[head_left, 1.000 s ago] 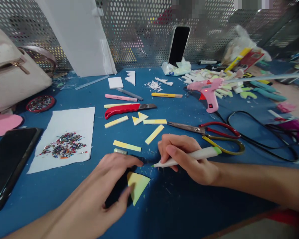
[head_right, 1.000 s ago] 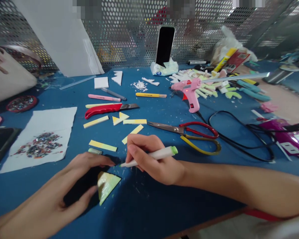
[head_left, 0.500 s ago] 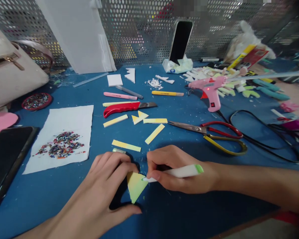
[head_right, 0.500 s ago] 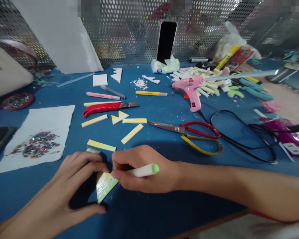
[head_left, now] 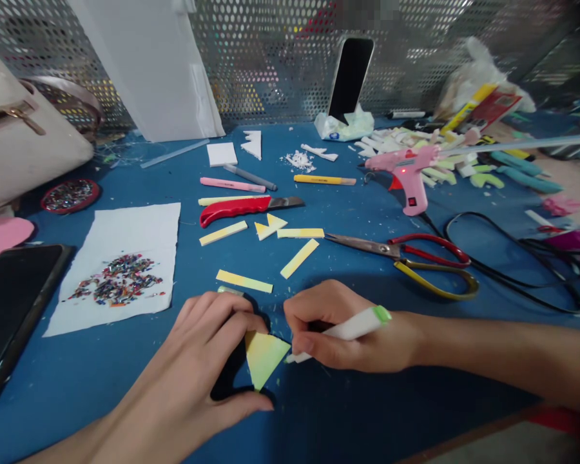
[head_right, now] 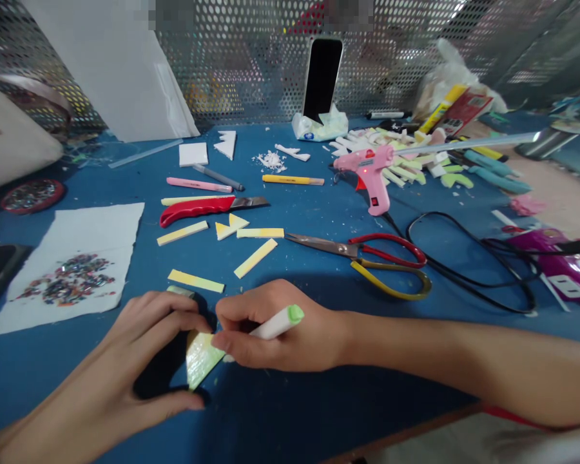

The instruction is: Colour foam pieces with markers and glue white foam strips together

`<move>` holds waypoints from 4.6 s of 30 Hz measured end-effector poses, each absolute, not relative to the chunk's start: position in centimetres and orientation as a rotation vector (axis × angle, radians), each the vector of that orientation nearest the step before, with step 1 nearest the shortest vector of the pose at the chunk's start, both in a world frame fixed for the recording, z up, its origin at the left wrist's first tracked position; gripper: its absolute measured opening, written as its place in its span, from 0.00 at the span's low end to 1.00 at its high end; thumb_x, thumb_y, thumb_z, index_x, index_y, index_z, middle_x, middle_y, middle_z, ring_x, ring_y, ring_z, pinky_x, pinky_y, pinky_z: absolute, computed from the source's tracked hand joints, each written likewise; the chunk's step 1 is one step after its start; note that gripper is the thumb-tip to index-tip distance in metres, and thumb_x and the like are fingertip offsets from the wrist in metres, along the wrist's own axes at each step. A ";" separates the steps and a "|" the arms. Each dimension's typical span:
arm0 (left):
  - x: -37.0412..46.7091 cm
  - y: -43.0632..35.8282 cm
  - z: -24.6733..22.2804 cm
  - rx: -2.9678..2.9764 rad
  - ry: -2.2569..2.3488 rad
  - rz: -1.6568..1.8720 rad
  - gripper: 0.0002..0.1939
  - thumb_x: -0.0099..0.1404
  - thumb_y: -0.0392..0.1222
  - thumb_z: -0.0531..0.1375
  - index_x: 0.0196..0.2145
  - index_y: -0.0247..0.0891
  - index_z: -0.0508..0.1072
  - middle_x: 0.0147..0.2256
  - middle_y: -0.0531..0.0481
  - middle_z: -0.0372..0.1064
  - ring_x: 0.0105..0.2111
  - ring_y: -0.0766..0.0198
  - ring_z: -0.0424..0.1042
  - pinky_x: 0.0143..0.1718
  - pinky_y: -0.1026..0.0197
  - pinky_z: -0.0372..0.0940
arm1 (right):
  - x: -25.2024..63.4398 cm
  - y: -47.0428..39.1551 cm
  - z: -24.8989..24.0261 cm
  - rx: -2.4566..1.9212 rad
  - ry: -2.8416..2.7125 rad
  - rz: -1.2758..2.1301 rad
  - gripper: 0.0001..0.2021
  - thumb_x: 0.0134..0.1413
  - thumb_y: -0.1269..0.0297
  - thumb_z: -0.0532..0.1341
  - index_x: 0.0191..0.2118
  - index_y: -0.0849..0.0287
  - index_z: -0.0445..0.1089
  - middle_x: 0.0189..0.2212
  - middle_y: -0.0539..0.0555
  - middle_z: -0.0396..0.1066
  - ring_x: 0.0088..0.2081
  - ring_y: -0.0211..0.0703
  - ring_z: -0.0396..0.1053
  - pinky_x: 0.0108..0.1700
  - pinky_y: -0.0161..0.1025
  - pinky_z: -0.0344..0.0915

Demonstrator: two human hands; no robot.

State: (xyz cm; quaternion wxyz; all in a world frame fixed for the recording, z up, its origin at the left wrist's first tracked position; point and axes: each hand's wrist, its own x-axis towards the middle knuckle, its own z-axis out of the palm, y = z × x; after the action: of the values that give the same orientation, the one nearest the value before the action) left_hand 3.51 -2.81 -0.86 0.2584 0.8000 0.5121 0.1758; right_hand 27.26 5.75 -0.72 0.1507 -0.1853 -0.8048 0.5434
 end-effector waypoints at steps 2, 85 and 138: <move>3.5 -2.8 -0.9 2.171 1.390 0.476 0.21 0.59 0.54 0.71 0.46 0.49 0.71 0.49 0.49 0.66 0.49 0.50 0.64 0.48 0.51 0.63 | 27.2 5.7 -0.7 -0.551 -2.285 1.568 0.13 0.66 0.58 0.58 0.31 0.61 0.65 0.22 0.45 0.64 0.24 0.30 0.59 0.27 0.28 0.55; 3.2 -2.8 -1.4 2.169 1.377 0.491 0.22 0.62 0.62 0.67 0.48 0.49 0.71 0.50 0.47 0.66 0.50 0.49 0.64 0.49 0.50 0.62 | 27.4 6.0 -1.0 -0.585 -2.172 1.724 0.14 0.66 0.60 0.59 0.30 0.60 0.61 0.23 0.45 0.60 0.25 0.30 0.56 0.27 0.29 0.53; 2.9 -2.8 -1.5 2.219 1.263 0.484 0.22 0.66 0.54 0.67 0.55 0.53 0.66 0.52 0.48 0.64 0.52 0.50 0.62 0.52 0.52 0.60 | 27.5 6.3 -0.8 -0.523 -1.980 1.847 0.22 0.68 0.55 0.58 0.24 0.63 0.64 0.19 0.47 0.61 0.21 0.30 0.59 0.22 0.29 0.52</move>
State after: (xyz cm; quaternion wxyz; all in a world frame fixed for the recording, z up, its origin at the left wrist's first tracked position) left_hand 2.92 -2.81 -1.48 0.2682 0.8225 0.4683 0.1794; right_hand 27.46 6.28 -0.76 0.1907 -0.1862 -0.7046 0.6576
